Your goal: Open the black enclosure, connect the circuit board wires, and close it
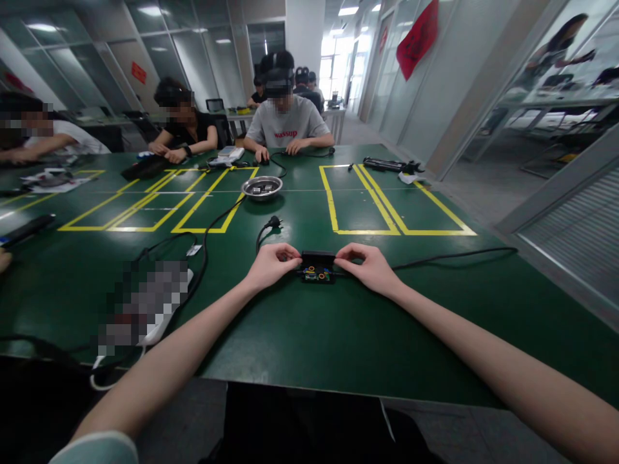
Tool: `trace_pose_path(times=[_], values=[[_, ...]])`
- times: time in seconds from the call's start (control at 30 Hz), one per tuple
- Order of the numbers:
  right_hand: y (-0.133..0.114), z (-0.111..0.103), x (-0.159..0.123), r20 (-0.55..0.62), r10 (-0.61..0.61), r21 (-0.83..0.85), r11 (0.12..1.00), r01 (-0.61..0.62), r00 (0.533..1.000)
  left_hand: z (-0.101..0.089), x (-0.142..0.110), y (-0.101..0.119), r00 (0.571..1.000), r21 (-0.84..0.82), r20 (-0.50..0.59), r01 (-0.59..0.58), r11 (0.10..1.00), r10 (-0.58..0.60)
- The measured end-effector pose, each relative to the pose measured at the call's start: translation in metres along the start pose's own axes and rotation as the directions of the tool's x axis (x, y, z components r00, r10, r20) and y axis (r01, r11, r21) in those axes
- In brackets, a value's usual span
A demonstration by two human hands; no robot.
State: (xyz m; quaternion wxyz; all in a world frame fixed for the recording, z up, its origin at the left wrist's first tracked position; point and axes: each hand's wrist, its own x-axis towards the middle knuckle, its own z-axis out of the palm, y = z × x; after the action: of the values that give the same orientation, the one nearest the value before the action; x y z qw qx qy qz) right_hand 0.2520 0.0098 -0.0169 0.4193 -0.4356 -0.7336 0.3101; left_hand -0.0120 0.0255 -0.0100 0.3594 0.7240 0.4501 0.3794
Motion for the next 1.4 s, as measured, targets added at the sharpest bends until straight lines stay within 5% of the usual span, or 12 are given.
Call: trace_pose_path(times=[1.4], values=[[-0.0086,-0.0008,-0.0023,0.058,-0.064,0.029,0.998,0.063,0.996,-0.0070,-0.0020,0.0023,0.996,0.028,0.077,-0.038,0.999,0.036]])
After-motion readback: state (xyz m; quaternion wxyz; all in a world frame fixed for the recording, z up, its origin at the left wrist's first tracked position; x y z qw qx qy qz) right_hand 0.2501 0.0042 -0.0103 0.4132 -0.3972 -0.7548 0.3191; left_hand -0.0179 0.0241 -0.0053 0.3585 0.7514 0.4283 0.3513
